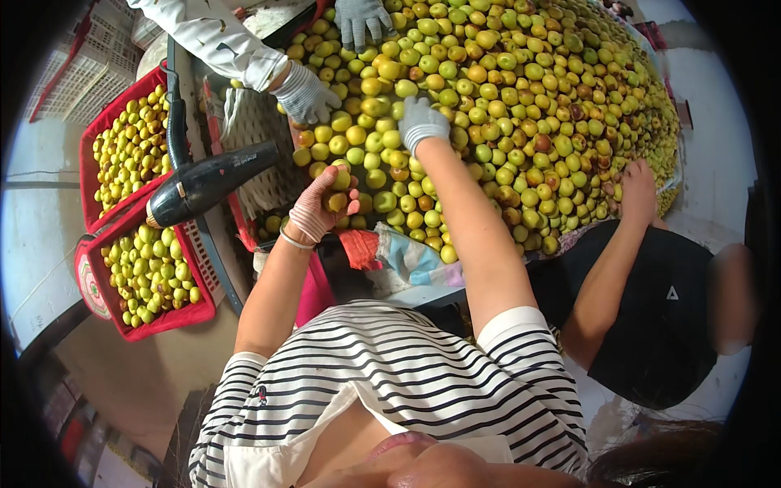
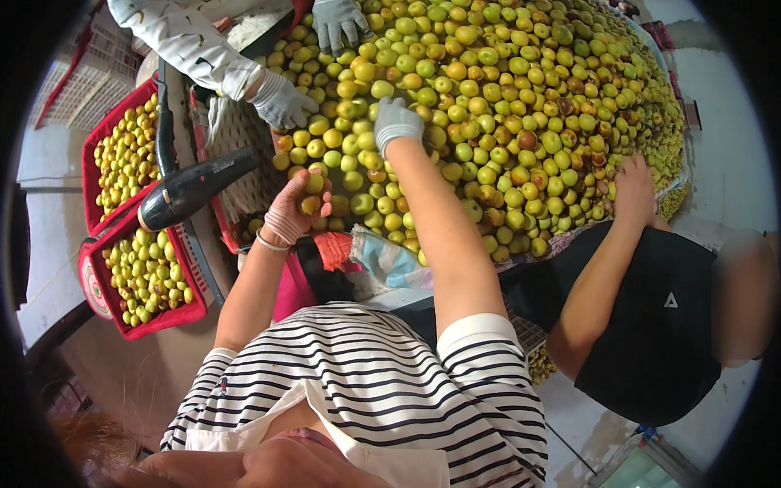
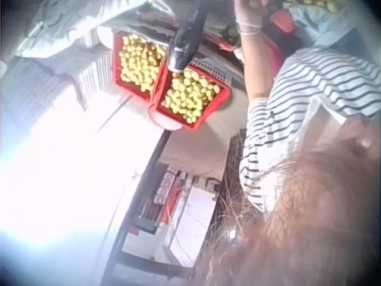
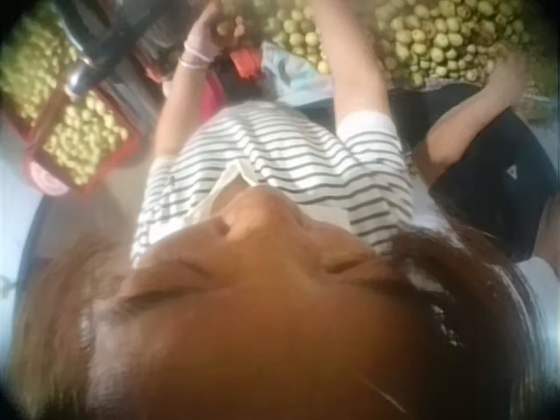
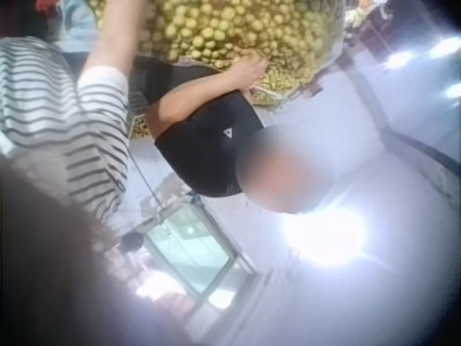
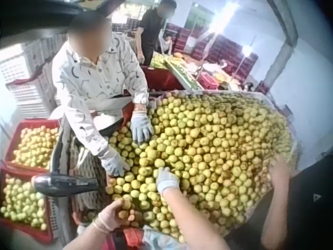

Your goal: The person sorts green citrus fruits by hand from a large pile on a table into red plastic crates. They repeatedly pick up fruits, inspect them, and place them into the crates while wearing gloves.

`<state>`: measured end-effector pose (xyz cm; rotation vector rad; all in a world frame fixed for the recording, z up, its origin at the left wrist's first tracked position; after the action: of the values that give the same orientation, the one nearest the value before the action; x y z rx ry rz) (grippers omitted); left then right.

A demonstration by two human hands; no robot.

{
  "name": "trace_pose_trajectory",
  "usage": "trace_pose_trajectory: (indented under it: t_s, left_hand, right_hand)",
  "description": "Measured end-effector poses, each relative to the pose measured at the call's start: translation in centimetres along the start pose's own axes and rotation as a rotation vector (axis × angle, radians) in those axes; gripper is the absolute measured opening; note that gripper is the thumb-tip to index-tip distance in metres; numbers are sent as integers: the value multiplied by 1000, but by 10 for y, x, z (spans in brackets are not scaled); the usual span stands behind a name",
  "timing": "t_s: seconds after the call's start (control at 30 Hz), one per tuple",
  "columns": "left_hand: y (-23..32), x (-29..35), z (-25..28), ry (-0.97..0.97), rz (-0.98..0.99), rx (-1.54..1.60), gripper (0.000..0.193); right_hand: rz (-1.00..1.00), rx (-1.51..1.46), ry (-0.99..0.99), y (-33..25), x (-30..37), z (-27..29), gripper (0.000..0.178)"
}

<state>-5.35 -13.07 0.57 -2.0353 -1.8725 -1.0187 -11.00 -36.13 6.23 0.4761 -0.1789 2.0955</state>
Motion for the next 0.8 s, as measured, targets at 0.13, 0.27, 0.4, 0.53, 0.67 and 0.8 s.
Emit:
trace_pose_trajectory:
  t_s: [0.13,0.27,0.4,0.53,0.67,0.8]
  left_hand:
    - [2,3,2,20,8,-46,28]
    - [11,19,-2,28,-71,-257,23]
    - [12,18,2,13,-99,-287,25]
    - [11,17,3,-14,-62,-273,26]
    - [9,18,5,9,-53,-249,25]
    - [7,15,8,12,-40,-256,27]
  right_hand:
    - [213,-136,-64,-20,34,-11,29]
    - [164,-497,105,18,52,24,22]
    - [64,-724,374,108,46,57,25]
    - [-97,-688,145,104,52,50,23]
    - [-117,-289,9,87,49,38,29]
    - [-144,-99,-208,64,54,20,50]
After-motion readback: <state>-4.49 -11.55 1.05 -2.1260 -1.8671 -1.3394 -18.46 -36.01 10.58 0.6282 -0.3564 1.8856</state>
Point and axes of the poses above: each hand's wrist, its own x-axis away from the middle knuckle, its own z-axis out of the back of the hand, y = z × x, the point moved 7 cm from there along -x, towards the middle knuckle, and after that the axes turned 5 degrees about -x, right-handed, at the moved point
